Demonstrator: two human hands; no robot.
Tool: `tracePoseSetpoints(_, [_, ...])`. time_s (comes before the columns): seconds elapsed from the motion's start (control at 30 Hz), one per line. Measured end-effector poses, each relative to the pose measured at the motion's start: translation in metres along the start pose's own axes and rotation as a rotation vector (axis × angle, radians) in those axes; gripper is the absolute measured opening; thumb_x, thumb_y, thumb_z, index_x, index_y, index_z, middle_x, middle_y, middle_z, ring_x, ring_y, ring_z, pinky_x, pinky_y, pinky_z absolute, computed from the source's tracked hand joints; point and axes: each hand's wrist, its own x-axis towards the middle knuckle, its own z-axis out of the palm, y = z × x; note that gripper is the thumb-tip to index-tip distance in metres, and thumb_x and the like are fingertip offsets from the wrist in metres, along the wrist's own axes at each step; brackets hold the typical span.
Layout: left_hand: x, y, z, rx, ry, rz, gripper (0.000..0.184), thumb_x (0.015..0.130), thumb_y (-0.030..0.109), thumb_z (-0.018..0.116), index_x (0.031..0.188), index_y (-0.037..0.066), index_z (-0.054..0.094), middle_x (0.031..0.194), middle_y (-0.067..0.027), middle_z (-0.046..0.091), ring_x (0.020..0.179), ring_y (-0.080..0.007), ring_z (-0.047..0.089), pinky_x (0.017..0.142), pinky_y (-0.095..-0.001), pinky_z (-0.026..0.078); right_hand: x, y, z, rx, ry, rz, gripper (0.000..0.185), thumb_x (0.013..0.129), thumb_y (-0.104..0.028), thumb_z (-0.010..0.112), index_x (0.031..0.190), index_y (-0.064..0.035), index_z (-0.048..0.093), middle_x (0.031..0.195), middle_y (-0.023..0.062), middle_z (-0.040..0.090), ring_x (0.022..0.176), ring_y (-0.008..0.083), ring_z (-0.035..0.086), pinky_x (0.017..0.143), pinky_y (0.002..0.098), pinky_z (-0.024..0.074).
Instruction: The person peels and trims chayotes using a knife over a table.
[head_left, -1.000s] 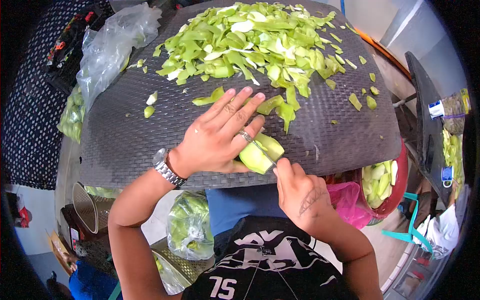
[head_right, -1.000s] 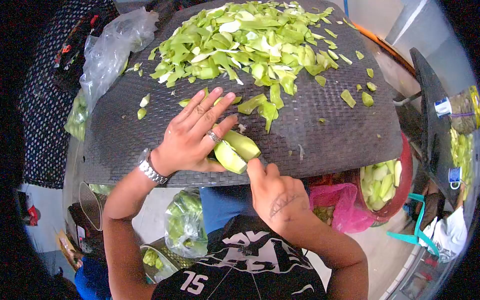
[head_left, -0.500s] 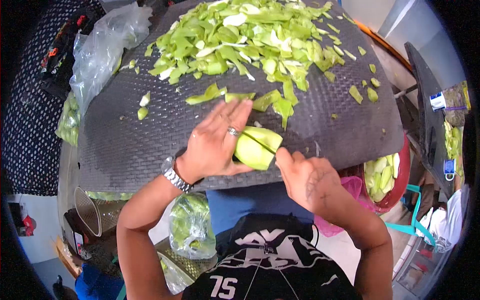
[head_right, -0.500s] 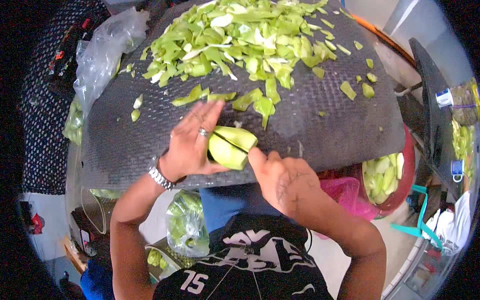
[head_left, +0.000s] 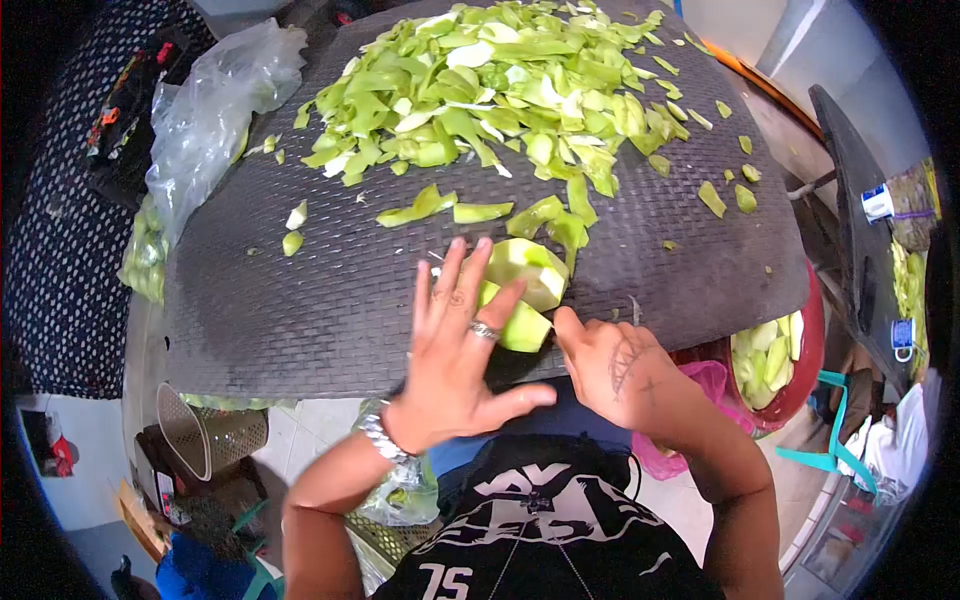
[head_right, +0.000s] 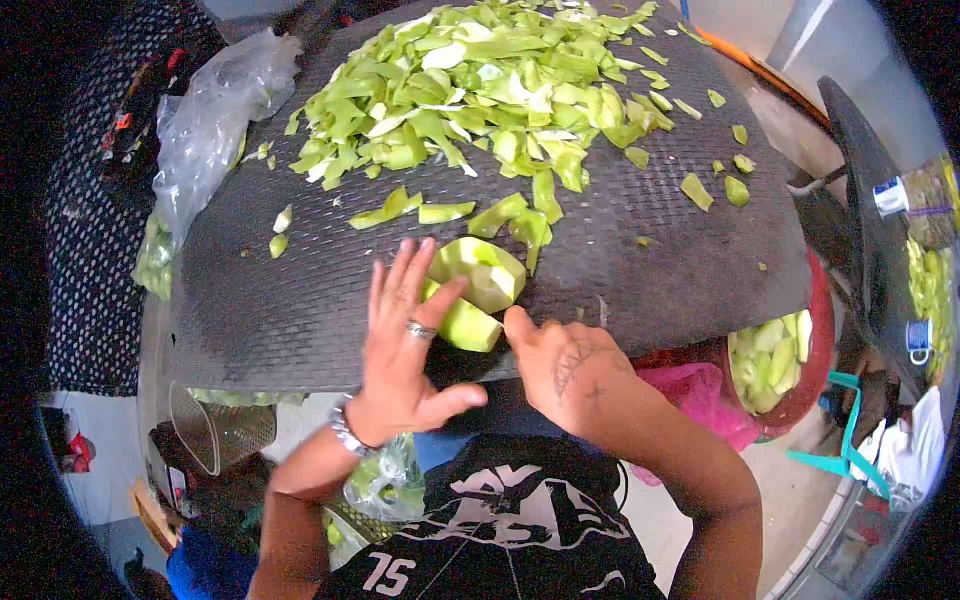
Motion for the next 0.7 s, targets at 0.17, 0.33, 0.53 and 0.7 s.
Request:
tracePoseSetpoints(0.17, [-0.003, 0.028, 0.047, -0.109, 0.416, -0.224, 0.040, 0.090, 0.026, 0.078, 0.114, -0.003, 0.062, 0.160, -0.0363, 0.032, 0.148, -0.0539, 0.035, 0.121, -0.0649, 0.021, -0.002, -0.018, 0.001, 0.093, 0.058, 0.095, 0.019, 0.101, -0.019, 0.056, 0.105, -0.0009, 0.053, 0.082, 0.0278, 0.071, 0.084, 0.0434, 0.074, 0.074, 0.0546, 0.0586])
tracePoseSetpoints(0.33, [-0.022, 0.030, 0.043, -0.112, 0.596, -0.462, 0.063, 0.087, 0.012, 0.078, 0.139, -0.008, 0.048, 0.143, -0.0319, 0.054, 0.131, -0.0439, 0.057, 0.106, -0.0458, 0.048, -0.005, -0.016, 0.004, 0.311, 0.127, 0.214, 0.026, 0.107, -0.025, 0.050, 0.107, 0.0001, 0.053, 0.080, 0.0331, 0.067, 0.087, 0.0526, 0.068, 0.077, 0.0611, 0.0541])
tracePoseSetpoints(0.53, [-0.008, 0.033, 0.012, -0.018, 0.218, -0.711, 0.082, 0.078, 0.030, 0.088, 0.139, -0.008, 0.050, 0.109, -0.0286, 0.072, 0.103, -0.0428, 0.071, 0.089, -0.0451, 0.057, -0.012, -0.016, 0.022, 0.614, 0.341, 0.208, 0.021, 0.108, -0.022, 0.051, 0.104, -0.0014, 0.052, 0.080, 0.0348, 0.064, 0.085, 0.0568, 0.063, 0.073, 0.0633, 0.0476])
tracePoseSetpoints(0.7, [0.022, 0.032, 0.002, -0.112, -0.037, -0.670, 0.068, 0.078, 0.027, 0.085, 0.130, -0.007, 0.058, 0.108, -0.0292, 0.072, 0.102, -0.0434, 0.071, 0.089, -0.0457, 0.057, -0.030, -0.010, 0.035, 0.867, 0.464, 0.154, 0.018, 0.108, -0.016, 0.053, 0.099, -0.0010, 0.050, 0.066, 0.0239, 0.061, 0.058, 0.0397, 0.066, 0.056, 0.0480, 0.0490])
